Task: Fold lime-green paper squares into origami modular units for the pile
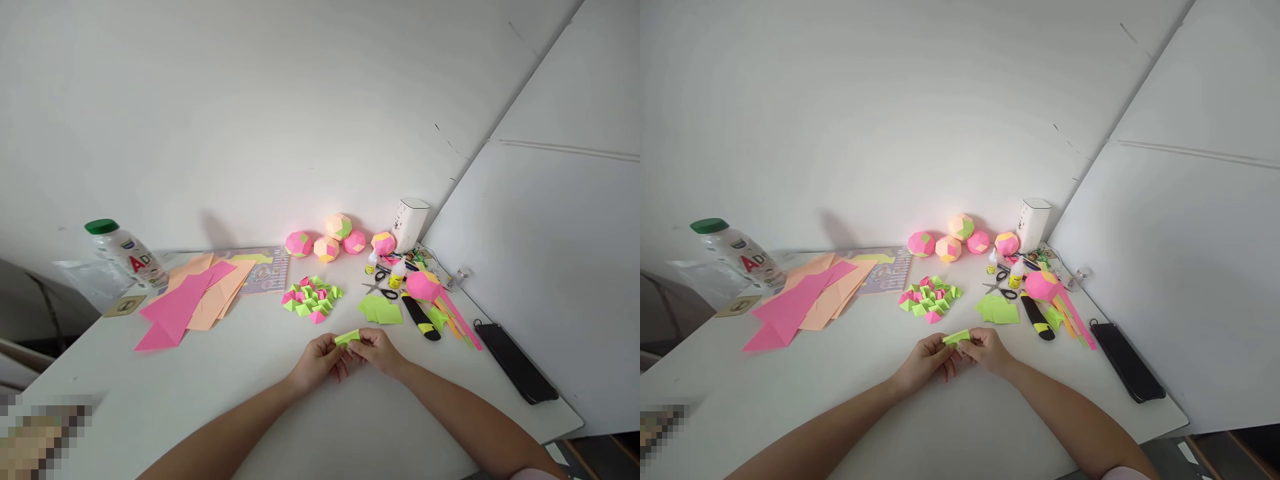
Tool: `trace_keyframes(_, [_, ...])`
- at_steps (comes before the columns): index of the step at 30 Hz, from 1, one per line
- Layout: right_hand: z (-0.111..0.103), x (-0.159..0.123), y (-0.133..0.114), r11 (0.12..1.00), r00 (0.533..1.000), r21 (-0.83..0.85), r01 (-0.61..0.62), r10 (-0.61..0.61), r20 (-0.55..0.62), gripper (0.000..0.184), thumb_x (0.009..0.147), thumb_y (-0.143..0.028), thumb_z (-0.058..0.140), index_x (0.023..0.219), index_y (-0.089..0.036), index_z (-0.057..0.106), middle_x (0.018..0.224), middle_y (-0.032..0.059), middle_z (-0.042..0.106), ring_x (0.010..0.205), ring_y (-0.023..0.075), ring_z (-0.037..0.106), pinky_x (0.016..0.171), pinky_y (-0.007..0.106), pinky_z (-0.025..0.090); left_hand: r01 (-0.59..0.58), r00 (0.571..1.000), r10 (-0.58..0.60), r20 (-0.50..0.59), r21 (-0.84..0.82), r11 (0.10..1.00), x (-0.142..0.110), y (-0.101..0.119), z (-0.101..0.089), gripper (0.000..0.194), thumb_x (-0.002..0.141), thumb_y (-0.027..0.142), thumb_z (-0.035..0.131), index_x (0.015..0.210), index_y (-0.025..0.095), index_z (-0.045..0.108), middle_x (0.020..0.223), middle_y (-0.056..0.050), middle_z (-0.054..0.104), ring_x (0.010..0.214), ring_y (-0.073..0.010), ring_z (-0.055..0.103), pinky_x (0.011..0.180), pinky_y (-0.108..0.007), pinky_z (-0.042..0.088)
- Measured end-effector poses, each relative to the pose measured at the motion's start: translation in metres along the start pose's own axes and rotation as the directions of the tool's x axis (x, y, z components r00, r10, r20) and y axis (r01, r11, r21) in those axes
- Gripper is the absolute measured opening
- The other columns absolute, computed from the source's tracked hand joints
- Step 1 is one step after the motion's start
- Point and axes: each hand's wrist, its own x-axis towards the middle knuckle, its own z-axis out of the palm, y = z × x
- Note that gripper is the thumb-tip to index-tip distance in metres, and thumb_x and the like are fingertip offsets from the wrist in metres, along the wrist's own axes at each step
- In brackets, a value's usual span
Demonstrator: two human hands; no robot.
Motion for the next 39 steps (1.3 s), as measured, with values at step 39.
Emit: trace_keyframes(39, [-0.0019, -0.0038, -0.0067, 0.996, 0.988, 0.086, 0.027, -0.040, 0.149, 0.021, 0.075, -0.031, 0.061, 0.086, -0.014, 0.057, 0.069, -0.0001, 0.056, 0.061, 0.0111, 0.050, 0.056, 0.023, 0.038, -0.001, 0.995, -0.003, 0.095, 0.044, 0.999, 0.0004, 0.0001, -0.0037, 0.032, 0.075, 0.045, 0.058, 0.077, 0.016, 0.044, 0.055, 0.003, 0.058, 0.038, -0.0099, 0.055, 0.035, -0.020, 0.041])
